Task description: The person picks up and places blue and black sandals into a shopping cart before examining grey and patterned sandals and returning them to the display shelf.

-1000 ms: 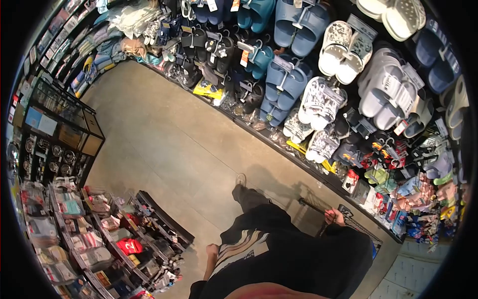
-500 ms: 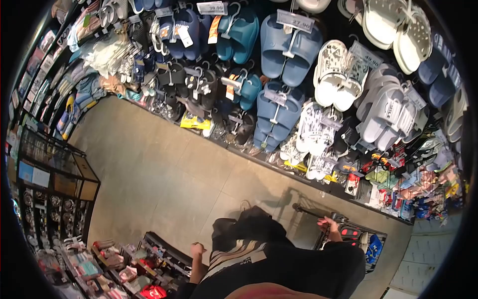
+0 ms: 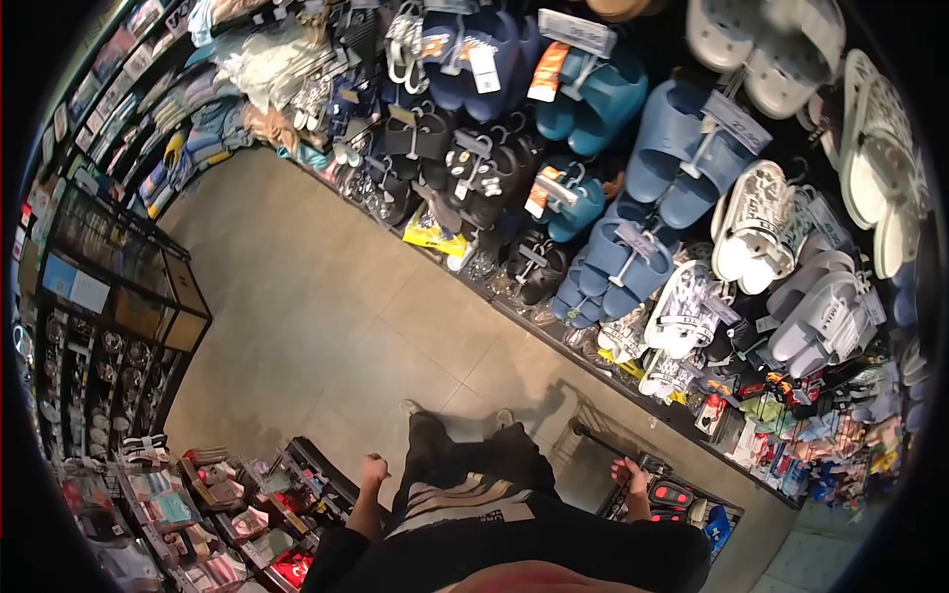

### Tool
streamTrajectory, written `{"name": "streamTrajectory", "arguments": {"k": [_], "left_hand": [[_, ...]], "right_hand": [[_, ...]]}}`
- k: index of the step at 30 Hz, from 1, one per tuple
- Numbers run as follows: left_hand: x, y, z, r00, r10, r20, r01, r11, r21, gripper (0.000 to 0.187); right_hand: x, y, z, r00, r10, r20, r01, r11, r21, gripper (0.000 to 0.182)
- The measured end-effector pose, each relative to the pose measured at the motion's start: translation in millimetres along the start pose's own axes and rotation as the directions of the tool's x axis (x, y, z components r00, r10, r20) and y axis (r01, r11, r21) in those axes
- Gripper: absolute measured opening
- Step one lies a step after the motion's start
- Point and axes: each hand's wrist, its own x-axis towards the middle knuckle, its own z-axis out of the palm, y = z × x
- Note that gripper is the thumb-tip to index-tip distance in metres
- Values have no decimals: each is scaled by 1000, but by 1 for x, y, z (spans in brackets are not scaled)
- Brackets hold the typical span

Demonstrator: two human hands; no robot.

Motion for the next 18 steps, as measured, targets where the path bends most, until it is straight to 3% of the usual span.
{"name": "streamTrajectory", "arguments": {"k": [2, 3, 5, 6, 7, 12, 14, 18], "left_hand": [[24, -14, -17, 1000, -6, 7, 6, 1000, 14, 23], [39, -26, -26, 999, -32, 8, 33, 995, -94, 23], [56, -37, -50, 994, -91, 60, 103, 967, -235, 20], [64, -37, -61, 994, -85, 72, 100, 968, -230, 20], [72, -37, -71, 994, -95, 51, 104, 965, -240, 18], [127, -71, -121, 998, -24, 60, 39, 962, -269, 15], [133, -75, -140, 995, 75, 58, -52, 943, -330, 19], [139, -70, -170, 996, 14, 85, 18, 933, -358, 22]], "right_hand": [[12, 12, 18, 983, -167, -76, 150, 971, -184, 26], [20, 21, 27, 942, -303, -146, 265, 936, -232, 18], [21, 32, 48, 809, -479, -341, 185, 758, -625, 26], [19, 30, 67, 714, -588, -380, 49, 583, -811, 30], [-14, 18, 110, 638, -688, -347, 54, 489, -870, 38], [-19, 31, 180, 608, -694, -384, -131, 389, -912, 46], [-34, 30, 216, 599, -714, -363, -88, 392, -916, 50], [-31, 37, 260, 650, -640, -411, -129, 440, -889, 47]]}}
